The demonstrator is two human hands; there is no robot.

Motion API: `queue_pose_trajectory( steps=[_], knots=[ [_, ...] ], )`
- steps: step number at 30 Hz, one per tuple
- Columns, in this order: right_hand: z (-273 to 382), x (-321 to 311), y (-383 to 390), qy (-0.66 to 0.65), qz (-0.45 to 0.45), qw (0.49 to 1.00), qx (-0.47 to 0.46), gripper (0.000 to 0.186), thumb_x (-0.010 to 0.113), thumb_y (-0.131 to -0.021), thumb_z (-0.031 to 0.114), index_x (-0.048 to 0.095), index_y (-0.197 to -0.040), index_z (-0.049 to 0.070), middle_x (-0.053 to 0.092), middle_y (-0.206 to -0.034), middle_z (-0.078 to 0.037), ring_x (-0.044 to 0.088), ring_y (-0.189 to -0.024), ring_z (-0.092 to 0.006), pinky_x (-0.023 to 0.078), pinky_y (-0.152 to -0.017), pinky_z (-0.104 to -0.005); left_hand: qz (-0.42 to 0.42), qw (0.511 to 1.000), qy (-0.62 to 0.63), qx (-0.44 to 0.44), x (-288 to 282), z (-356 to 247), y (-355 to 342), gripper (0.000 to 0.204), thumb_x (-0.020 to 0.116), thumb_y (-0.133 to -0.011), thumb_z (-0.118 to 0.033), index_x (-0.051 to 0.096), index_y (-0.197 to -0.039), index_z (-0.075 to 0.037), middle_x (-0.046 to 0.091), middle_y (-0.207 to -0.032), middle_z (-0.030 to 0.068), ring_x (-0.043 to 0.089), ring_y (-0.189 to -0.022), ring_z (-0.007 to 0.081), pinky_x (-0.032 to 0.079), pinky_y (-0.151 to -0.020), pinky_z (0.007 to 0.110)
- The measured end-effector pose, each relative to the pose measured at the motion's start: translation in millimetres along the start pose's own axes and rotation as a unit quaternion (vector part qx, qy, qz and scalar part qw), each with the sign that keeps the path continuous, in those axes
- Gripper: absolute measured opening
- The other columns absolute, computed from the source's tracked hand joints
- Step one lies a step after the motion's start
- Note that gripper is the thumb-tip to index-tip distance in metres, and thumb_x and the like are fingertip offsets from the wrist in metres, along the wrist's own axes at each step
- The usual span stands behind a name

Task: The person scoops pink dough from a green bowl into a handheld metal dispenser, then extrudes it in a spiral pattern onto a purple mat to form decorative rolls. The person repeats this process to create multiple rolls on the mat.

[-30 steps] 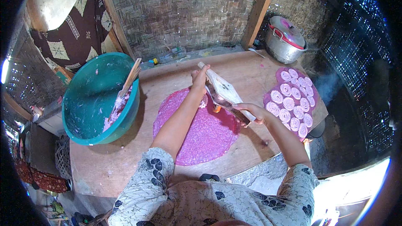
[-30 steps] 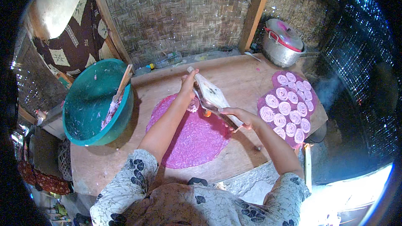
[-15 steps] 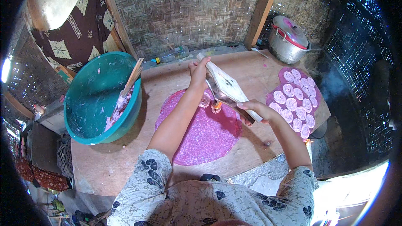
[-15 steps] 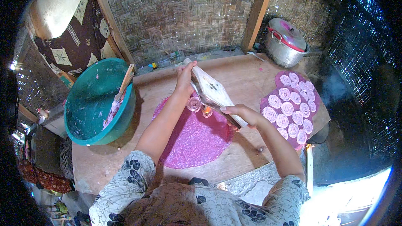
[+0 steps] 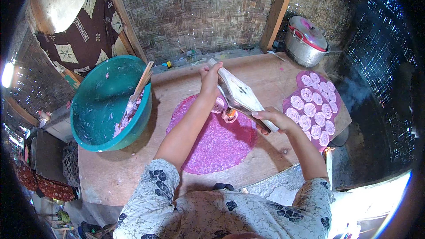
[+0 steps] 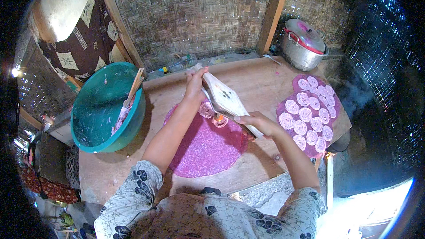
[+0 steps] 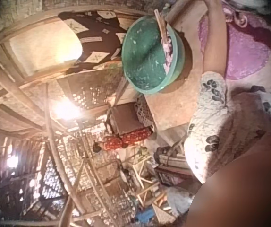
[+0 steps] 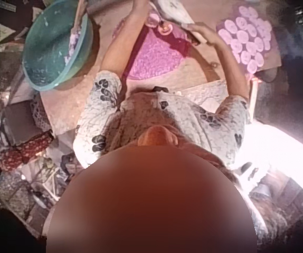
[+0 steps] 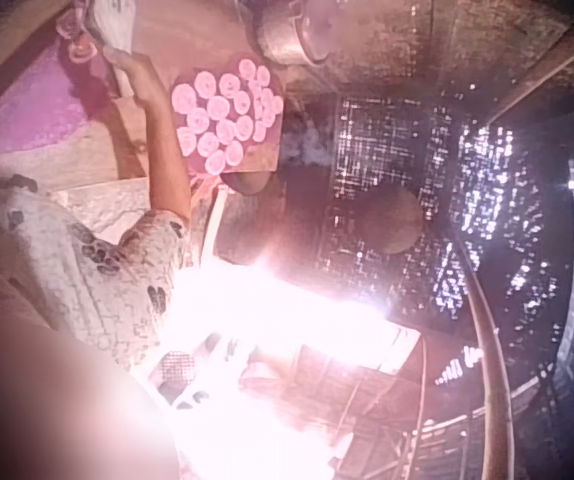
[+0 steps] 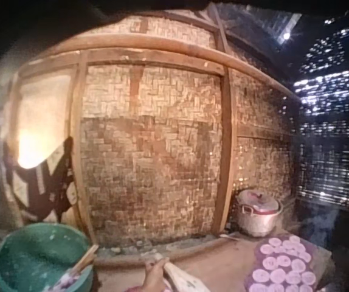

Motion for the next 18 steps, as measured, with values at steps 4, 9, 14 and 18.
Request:
queue_pose_trajectory(
  steps=[4,9,14,18],
  knots=[
    [1,-19,17,0.054,-0.062,0.997,0.012,0.042,0.067,-0.078,0.044,0.060,-0.086,0.003,0.057,-0.063,-0.005,0.054,-0.049,-0.0124,0.041,-0.041,-0.0263,-0.024,0.999,-0.009,-0.042,5,26,10,0.051,0.073,-0.074,-0.013,0.031,-0.101,-0.013,0.045,-0.094,0.0086,0.048,-0.080,0.0174,0.044,-0.068,0.036],
    [4,-23,-4,0.042,-0.067,0.996,-0.031,0.041,0.067,-0.079,0.039,0.057,-0.088,0.001,0.056,-0.063,-0.006,0.053,-0.047,-0.0125,0.040,-0.041,-0.0262,-0.006,0.999,-0.032,-0.011,12,14,-13,0.051,0.073,-0.075,-0.013,0.029,-0.102,-0.013,0.045,-0.092,0.0087,0.049,-0.079,0.0173,0.044,-0.064,0.036],
    [-6,-10,-19,0.012,-0.052,0.997,-0.048,0.036,0.063,-0.083,0.038,0.058,-0.088,0.003,0.055,-0.063,-0.005,0.051,-0.048,-0.0125,0.040,-0.043,-0.0262,0.000,0.999,-0.044,-0.014,12,-3,-4,0.051,0.071,-0.076,-0.009,0.028,-0.102,-0.014,0.044,-0.090,0.0090,0.050,-0.074,0.0181,0.044,-0.058,0.036],
    [-14,4,-16,0.002,-0.029,0.999,-0.023,0.036,0.062,-0.084,0.037,0.058,-0.091,0.002,0.056,-0.067,-0.005,0.052,-0.049,-0.0127,0.041,-0.044,-0.0263,0.000,0.999,-0.032,-0.002,-15,8,-12,0.051,0.071,-0.076,-0.008,0.029,-0.104,-0.013,0.044,-0.092,0.0088,0.049,-0.073,0.0174,0.044,-0.056,0.035]
  ],
)
Point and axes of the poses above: each hand's wrist, its own y-axis away from the middle knuckle, its own x-axis out of the palm, z = x × y, the point moved 10 cm from there along -y, towards the middle knuckle
